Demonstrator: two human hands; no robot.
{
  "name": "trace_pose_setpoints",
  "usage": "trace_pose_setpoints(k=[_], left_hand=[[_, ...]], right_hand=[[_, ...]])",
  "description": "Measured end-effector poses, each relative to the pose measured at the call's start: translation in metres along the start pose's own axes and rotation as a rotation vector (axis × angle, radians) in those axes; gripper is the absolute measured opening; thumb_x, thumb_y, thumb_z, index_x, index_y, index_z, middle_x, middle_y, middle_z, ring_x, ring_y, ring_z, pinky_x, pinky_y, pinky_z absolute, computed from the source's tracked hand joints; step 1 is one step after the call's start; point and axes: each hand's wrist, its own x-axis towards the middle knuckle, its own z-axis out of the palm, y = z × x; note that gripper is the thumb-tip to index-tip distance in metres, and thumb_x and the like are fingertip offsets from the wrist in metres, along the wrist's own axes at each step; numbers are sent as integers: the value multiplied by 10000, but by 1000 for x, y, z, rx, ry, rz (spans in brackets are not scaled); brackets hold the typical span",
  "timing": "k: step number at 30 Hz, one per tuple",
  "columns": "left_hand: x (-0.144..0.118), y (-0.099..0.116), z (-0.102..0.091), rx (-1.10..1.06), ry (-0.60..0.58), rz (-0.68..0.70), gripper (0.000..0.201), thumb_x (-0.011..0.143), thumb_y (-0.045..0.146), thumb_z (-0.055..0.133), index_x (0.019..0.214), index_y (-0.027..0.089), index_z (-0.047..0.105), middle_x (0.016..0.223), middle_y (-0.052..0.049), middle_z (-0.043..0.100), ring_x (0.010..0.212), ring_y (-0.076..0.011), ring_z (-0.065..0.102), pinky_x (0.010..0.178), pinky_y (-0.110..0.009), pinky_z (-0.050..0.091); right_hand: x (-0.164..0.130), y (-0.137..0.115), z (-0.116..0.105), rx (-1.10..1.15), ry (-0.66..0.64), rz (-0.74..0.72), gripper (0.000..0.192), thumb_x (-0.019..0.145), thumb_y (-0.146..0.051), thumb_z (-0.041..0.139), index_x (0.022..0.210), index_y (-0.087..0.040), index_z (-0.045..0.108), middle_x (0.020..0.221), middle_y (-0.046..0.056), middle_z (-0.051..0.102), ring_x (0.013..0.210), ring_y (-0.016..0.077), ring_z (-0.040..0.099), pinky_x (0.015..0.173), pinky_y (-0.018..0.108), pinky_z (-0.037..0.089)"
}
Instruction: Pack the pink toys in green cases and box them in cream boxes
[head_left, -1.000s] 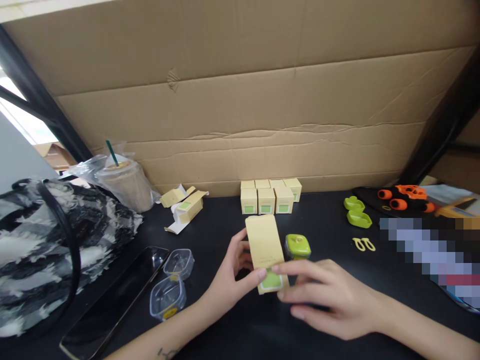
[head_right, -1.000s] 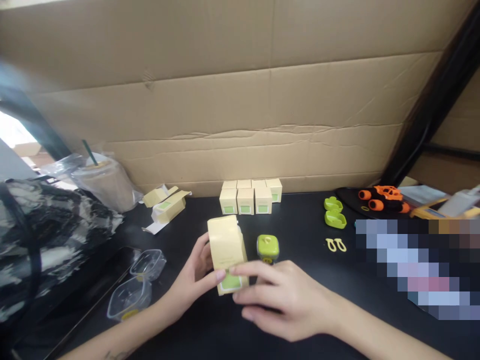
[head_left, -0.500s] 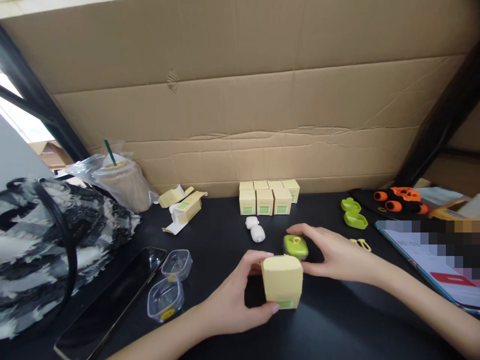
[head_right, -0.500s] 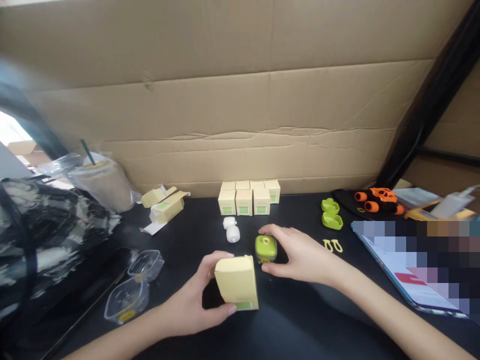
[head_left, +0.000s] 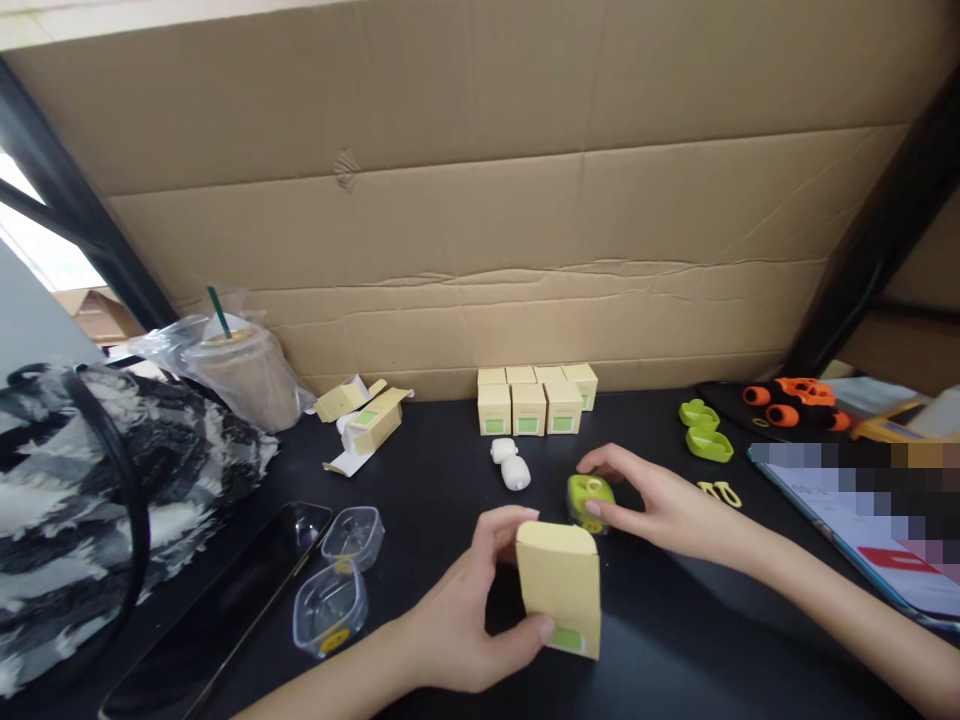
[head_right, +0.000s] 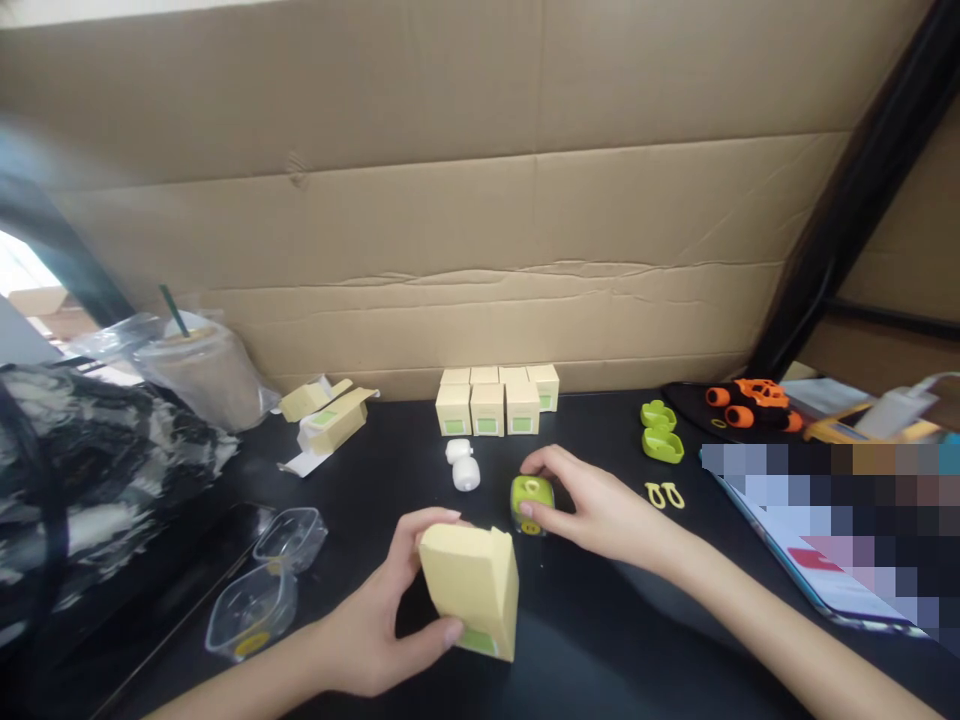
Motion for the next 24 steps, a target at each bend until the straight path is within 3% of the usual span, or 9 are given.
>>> trace_pose_setpoints(k=[3, 7, 15, 21, 24], left_hand=[[2, 1, 5, -72, 42, -82, 570, 754, 200, 666, 1128, 264, 240, 1205, -111, 571, 1080, -238, 580, 901, -374, 450], [4, 2, 8, -141, 64, -181, 547, 726, 233, 721, 1019, 268, 260, 1279, -128, 550, 1115, -244, 571, 941, -394, 412], [5, 4, 9, -163, 81, -235, 540, 718, 221, 730, 997, 260, 269, 1219, -110, 576, 1089, -225, 564, 921, -382, 402], [6, 3, 10, -148, 78, -219, 527, 736, 235, 721, 1017, 254, 275, 1140, -78, 576, 1005, -199, 571, 862, -346, 422], [6, 2, 11, -131, 81, -223, 508, 753, 271, 712, 1017, 251, 277, 1107, -70, 572, 971, -198, 572, 836, -341, 436]], right_hand=[[1, 0, -2, 82, -28, 25, 234, 915, -420, 498, 980, -199, 545, 940, 44, 660, 868, 211, 624, 800, 374, 498], [4, 2, 1, 126, -27, 13, 230, 914, -417, 512, 947, -198, 573, 929, 36, 668, 856, 206, 622, 774, 355, 490], [11, 5, 8, 124, 123, 34, 263, 940, -432, 464, 877, -200, 571, 781, 13, 639, 748, 192, 597, 671, 317, 472], [14, -26, 4, 444, 329, -17, 211, 910, -412, 535, 919, -204, 570, 875, 37, 648, 807, 184, 624, 709, 308, 518], [9, -46, 9, 606, 362, -65, 177, 906, -392, 552, 921, -216, 575, 976, 60, 666, 866, 188, 647, 742, 311, 543]])
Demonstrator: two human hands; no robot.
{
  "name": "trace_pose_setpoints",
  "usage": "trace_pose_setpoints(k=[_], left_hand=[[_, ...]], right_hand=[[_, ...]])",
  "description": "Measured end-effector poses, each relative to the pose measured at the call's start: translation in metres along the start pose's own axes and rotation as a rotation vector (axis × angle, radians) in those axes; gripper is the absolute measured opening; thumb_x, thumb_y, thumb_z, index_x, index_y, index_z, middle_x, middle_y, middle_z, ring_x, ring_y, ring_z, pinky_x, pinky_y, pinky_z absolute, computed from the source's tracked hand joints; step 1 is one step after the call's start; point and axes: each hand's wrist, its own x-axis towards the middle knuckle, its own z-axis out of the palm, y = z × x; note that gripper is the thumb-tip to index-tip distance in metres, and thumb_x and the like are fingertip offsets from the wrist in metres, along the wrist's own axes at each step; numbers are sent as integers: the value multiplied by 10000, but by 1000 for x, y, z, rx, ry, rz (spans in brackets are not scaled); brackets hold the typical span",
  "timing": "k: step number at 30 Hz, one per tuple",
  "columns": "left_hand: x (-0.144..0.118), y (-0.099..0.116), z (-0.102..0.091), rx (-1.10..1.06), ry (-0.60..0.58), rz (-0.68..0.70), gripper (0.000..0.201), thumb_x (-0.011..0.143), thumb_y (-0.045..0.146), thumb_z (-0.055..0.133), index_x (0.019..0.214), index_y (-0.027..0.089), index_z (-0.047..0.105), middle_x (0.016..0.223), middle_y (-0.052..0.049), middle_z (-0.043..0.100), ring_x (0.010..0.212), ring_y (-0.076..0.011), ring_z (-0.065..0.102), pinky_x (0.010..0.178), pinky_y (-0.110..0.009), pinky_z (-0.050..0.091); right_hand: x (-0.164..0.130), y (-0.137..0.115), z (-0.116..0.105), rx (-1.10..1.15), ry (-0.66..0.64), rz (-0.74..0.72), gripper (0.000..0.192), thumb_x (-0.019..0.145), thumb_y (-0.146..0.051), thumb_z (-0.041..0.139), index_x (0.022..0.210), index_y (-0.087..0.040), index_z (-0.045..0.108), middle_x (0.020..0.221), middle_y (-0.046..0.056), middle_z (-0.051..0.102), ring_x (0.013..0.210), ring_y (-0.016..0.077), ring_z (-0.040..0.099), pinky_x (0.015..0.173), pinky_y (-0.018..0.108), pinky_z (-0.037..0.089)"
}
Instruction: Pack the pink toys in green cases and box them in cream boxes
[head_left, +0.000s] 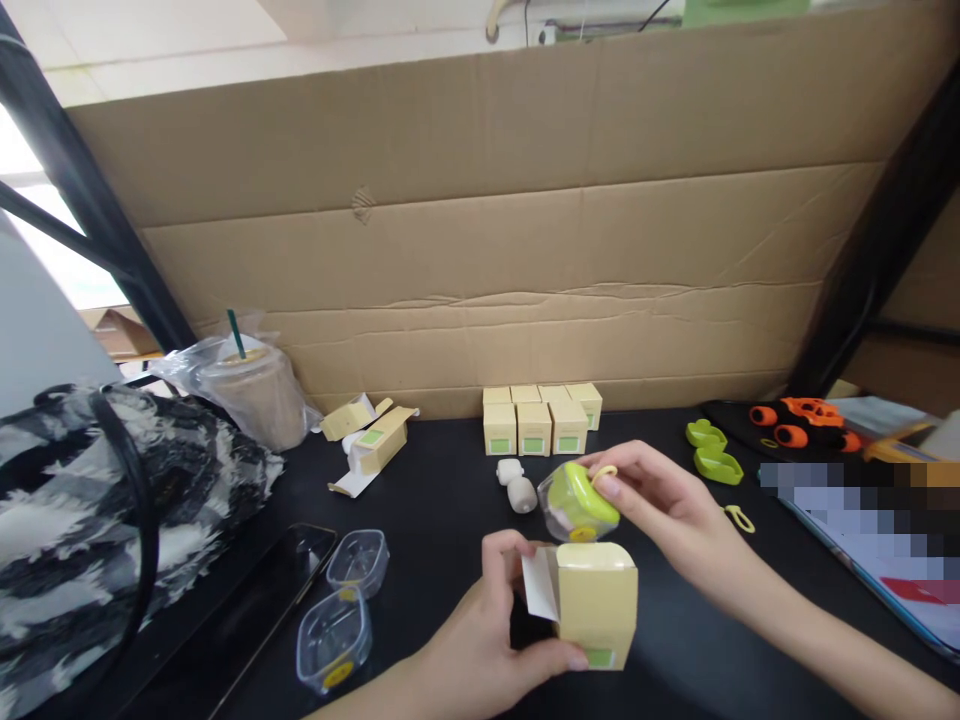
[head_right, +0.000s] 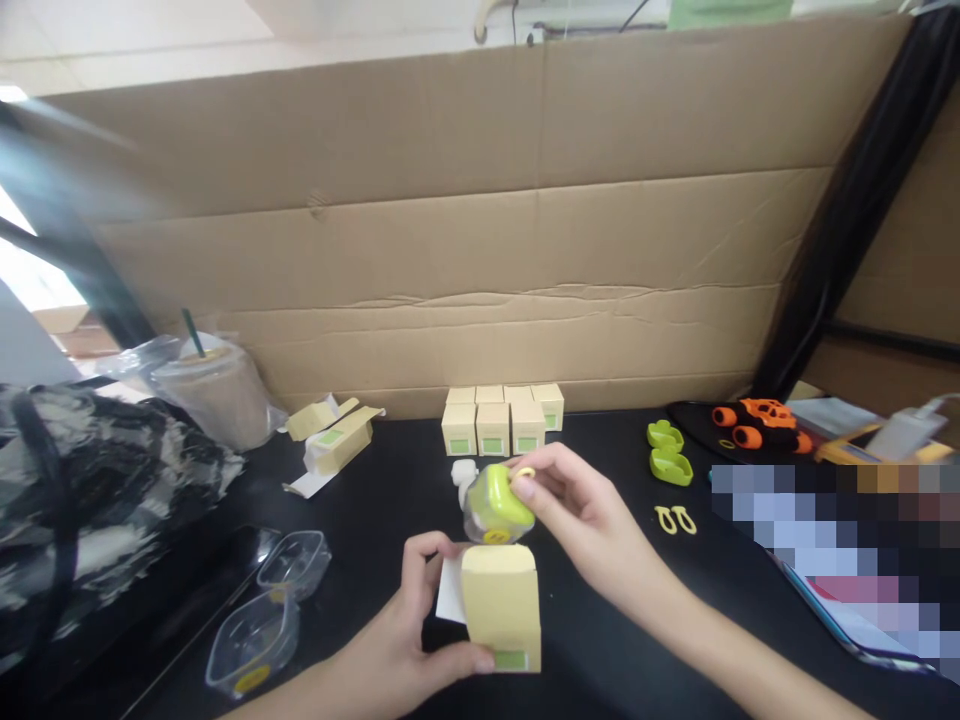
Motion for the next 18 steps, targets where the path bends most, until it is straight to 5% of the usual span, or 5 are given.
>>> trace_pose_setpoints(k=[9, 18], left_hand=[[1, -8, 2, -23, 15, 41, 582, 741, 309, 724, 1081, 252, 255, 1079, -79, 589, 987, -238, 590, 838, -368, 453], [0, -5, 2, 24, -4, 51, 550, 757, 300, 712, 1075, 249, 266, 1096, -85, 585, 969, -220, 594, 831, -362, 447]], right_hand=[[-13, 1, 10, 20, -246, -116, 82, 949, -293, 503, 922, -238, 559, 1054, 46, 633, 947, 168, 613, 779, 280, 515], [-17, -14, -4, -192, -314, -191, 79, 934, -230, 513, 889, -230, 577, 955, 40, 631, 837, 157, 613, 729, 262, 497]])
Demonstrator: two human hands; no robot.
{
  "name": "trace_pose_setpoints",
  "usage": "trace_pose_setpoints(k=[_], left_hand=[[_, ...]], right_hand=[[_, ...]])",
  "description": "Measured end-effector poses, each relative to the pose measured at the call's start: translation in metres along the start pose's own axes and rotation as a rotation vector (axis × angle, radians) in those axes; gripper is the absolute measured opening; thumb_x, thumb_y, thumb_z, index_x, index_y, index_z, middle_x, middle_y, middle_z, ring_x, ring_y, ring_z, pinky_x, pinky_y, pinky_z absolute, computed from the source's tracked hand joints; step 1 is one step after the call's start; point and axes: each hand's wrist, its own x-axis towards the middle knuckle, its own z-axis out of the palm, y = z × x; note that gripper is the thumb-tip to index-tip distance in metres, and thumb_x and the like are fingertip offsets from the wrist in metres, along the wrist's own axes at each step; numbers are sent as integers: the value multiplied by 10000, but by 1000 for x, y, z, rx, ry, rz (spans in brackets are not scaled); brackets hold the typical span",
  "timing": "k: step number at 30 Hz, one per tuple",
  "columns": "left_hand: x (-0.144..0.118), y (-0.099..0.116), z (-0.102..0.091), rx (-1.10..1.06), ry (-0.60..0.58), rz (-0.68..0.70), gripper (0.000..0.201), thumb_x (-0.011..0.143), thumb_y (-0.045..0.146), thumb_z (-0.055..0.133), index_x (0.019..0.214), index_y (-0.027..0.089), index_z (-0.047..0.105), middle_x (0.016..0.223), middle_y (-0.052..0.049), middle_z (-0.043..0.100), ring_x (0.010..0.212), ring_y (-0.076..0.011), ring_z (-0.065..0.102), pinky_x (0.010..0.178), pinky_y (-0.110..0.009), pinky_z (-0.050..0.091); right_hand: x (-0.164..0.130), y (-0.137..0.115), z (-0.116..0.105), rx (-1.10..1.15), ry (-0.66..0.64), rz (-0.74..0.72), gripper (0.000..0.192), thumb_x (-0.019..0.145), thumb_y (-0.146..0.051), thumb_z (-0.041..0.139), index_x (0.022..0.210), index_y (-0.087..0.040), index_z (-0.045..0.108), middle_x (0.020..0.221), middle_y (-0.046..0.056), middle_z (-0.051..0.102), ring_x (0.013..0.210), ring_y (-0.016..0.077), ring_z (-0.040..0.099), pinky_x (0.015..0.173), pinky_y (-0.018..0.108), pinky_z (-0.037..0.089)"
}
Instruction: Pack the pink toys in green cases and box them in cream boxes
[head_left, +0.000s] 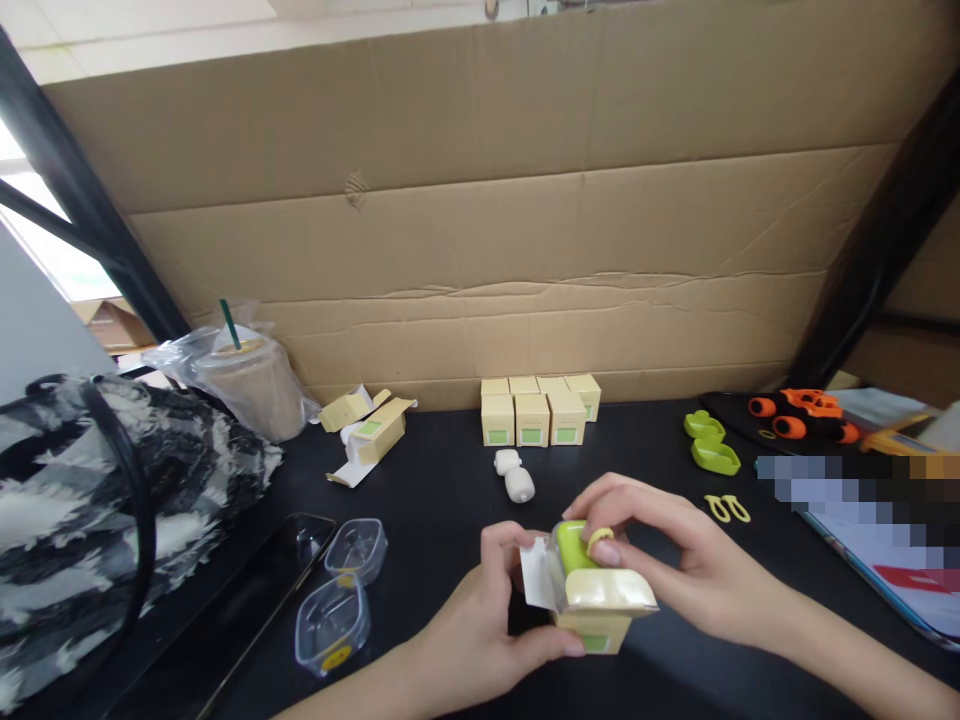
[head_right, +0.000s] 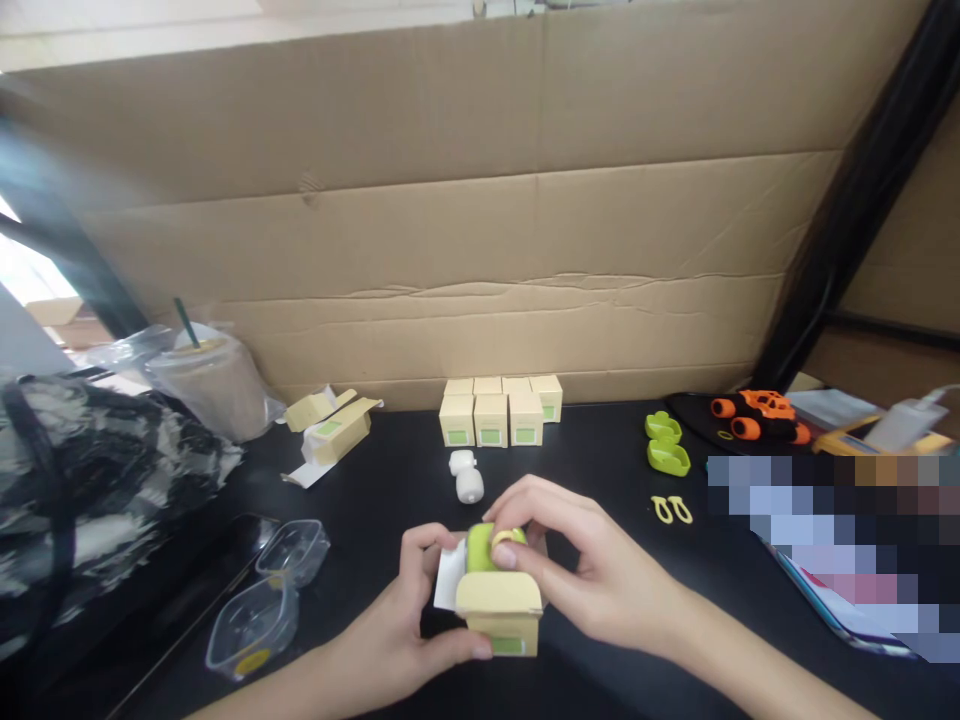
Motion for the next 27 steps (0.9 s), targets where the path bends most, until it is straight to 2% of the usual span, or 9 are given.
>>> trace_pose_setpoints(k=[7, 11, 14, 17, 21, 27], left_hand=[[0, 0, 0, -23, -7, 49, 559, 755, 273, 720, 1081, 248, 266, 1175, -122, 569, 1070, -241, 577, 902, -387, 440], [1, -1, 1, -31, -4, 57, 565, 755, 274, 723, 1081, 253, 263, 1176, -122, 572, 1071, -248, 580, 888, -386, 451], [1, -1, 1, -27, 2, 87, 570, 754, 262, 726, 1076, 257, 256, 1190, -123, 565, 1072, -244, 579, 895, -386, 452], [2, -1, 1, -15, 3, 97, 562, 758, 255, 722, 1072, 256, 257, 1188, -123, 568, 1061, -240, 585, 891, -384, 452], [2, 0, 1, 3, 3, 104, 569, 751, 244, 725, 1080, 252, 260, 1189, -126, 573, 1052, -243, 591, 885, -384, 452], [1, 1, 1, 14, 4, 91, 559, 769, 241, 707, 1095, 265, 253, 1195, -103, 584, 1054, -231, 600, 887, -384, 457]], right_hand=[[-2, 2, -1, -160, -90, -5, 91, 904, -196, 487, 888, -215, 574, 923, 58, 655, 828, 190, 630, 735, 296, 508], [-1, 0, 1, -238, -103, 71, 36, 858, -194, 552, 873, -227, 549, 911, 32, 658, 826, 192, 625, 740, 303, 498], [0, -4, 1, -289, -144, 148, 89, 831, -159, 580, 848, -235, 537, 896, 9, 657, 817, 187, 623, 749, 306, 492], [1, -6, 1, -251, -159, 167, 112, 813, -132, 595, 812, -231, 541, 1027, 22, 629, 940, 193, 615, 815, 307, 488], [1, -4, 2, -209, -166, 187, 103, 805, -143, 611, 784, -229, 560, 1256, 40, 515, 1181, 230, 511, 932, 327, 452], [1, -1, 6, -229, -183, 232, 100, 791, -155, 624, 740, -222, 568, 1255, 40, 504, 1143, 235, 537, 894, 327, 471]])
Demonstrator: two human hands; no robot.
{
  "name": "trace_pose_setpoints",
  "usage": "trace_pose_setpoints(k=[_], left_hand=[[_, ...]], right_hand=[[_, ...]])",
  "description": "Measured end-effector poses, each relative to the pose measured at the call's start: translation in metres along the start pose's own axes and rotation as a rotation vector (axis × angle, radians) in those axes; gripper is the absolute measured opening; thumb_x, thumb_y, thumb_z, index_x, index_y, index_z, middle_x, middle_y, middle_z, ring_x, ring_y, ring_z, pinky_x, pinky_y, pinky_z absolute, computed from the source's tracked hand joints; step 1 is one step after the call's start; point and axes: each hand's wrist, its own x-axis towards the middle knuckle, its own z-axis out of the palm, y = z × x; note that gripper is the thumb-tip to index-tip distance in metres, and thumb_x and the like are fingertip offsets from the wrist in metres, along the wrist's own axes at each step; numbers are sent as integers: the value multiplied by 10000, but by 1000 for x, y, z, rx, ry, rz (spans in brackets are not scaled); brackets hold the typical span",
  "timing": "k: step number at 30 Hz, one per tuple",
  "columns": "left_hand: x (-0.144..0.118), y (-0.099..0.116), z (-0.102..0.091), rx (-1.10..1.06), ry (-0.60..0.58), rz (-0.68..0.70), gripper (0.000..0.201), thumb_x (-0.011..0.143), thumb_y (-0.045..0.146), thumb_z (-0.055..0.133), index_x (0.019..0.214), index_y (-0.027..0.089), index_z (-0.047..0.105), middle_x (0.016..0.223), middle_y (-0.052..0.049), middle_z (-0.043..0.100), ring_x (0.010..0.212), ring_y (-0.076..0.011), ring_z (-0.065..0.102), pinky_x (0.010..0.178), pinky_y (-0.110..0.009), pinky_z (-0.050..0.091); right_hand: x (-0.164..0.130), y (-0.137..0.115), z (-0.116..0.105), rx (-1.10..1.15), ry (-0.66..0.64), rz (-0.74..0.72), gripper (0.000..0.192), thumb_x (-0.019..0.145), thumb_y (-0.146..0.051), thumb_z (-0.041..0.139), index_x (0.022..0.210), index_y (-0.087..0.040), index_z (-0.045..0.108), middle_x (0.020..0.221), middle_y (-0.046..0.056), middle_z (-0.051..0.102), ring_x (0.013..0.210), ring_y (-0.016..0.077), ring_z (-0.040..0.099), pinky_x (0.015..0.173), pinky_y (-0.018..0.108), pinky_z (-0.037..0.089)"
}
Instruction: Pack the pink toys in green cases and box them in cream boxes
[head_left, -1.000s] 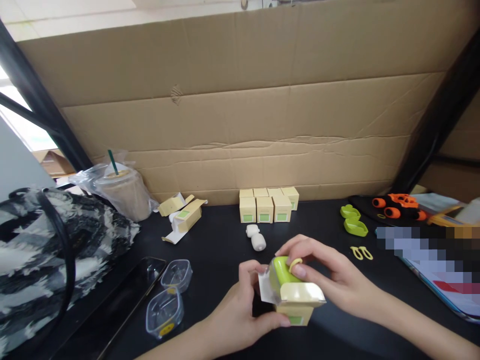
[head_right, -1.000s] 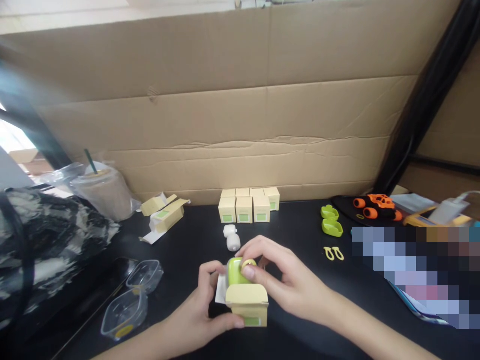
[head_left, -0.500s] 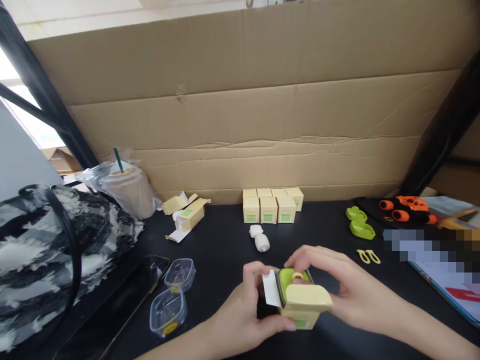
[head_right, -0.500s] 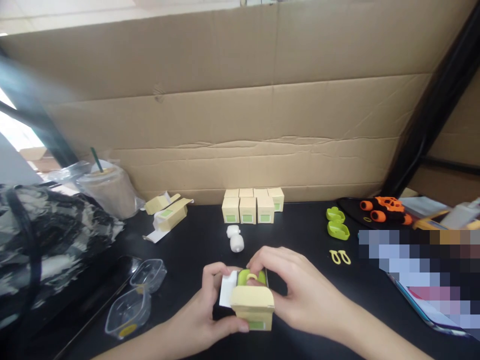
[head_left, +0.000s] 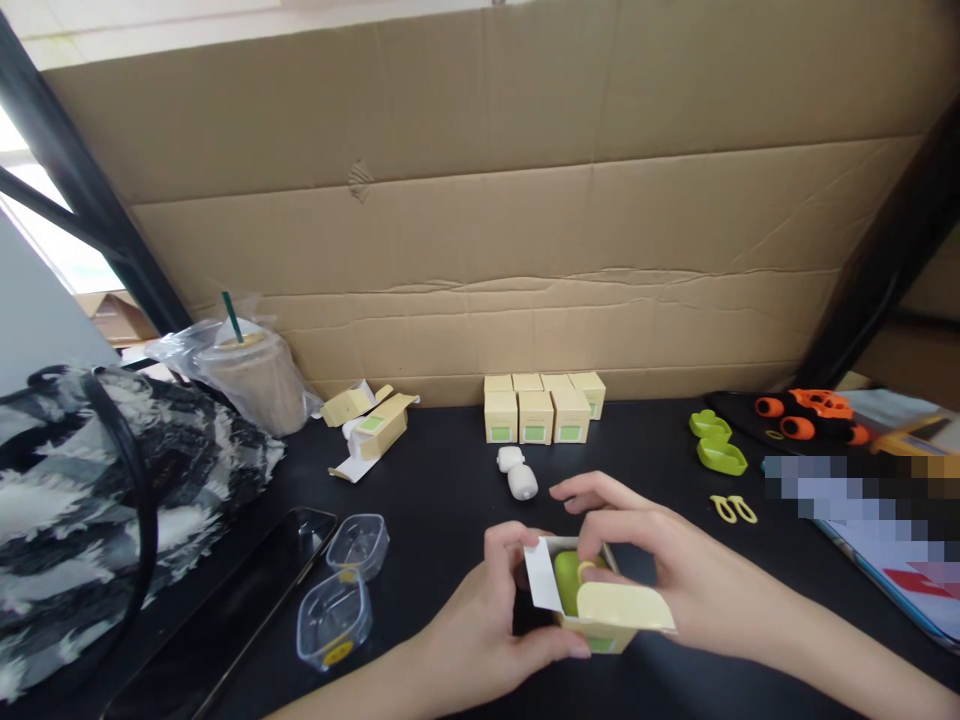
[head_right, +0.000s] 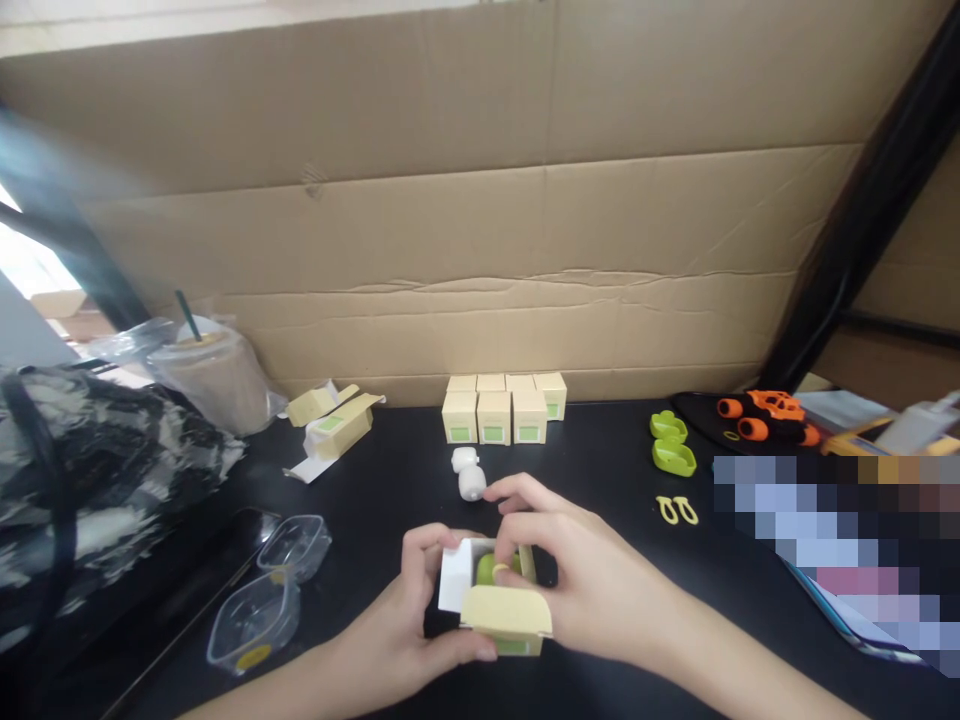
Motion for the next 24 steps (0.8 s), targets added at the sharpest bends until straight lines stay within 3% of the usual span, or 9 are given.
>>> trace_pose_setpoints(k=[7, 12, 15, 18, 22, 24], left_hand=[[0, -2, 0, 79, -31, 1, 544, 798, 242, 679, 1115, 266, 237, 1113, -63, 608, 1028, -204, 605, 869, -370, 473], [-2, -3, -1, 71, -27, 8, 583, 783, 245, 700, 1138, 274, 238, 1180, -83, 582, 1074, -217, 590, 896, -382, 470], [-4, -6, -2, 111, -16, 39, 634, 782, 246, 702, 1197, 297, 224, 1400, -148, 393, 1167, -253, 543, 937, -417, 452], [-5, -9, -2, 163, 14, 86, 696, 771, 244, 711, 1248, 345, 215, 1499, -139, 189, 1261, -292, 454, 941, -420, 454], [-6, -9, -3, 210, 37, 78, 762, 753, 252, 724, 1306, 397, 220, 1415, -81, 298, 1157, -249, 516, 899, -382, 483], [-6, -8, -4, 230, 44, 44, 759, 760, 253, 715, 1323, 403, 228, 1322, -55, 400, 1032, -201, 564, 874, -357, 494]], right_hand=[[5, -9, 1, -104, -34, 63, 140, 770, -80, 558, 692, -196, 570, 1167, 36, 542, 899, 175, 618, 768, 295, 489], [-1, -3, 0, -61, 53, 2, 25, 863, -214, 563, 859, -234, 576, 1151, 36, 517, 979, 182, 574, 844, 318, 468], [-8, 6, 4, -4, 186, -70, 41, 889, -235, 555, 921, -242, 531, 1031, 31, 518, 970, 172, 552, 841, 293, 465], [-13, 13, 11, 14, 257, -147, 65, 910, -191, 518, 906, -255, 527, 895, 0, 530, 843, 141, 567, 753, 247, 478], [-16, 16, 17, 32, 308, -162, 292, 932, -195, 489, 1194, -316, 445, 946, -8, 625, 878, 140, 620, 808, 250, 495], [-16, 17, 17, 32, 314, -165, 276, 964, -248, 442, 1229, -323, 424, 972, -3, 652, 900, 142, 638, 823, 250, 503]])
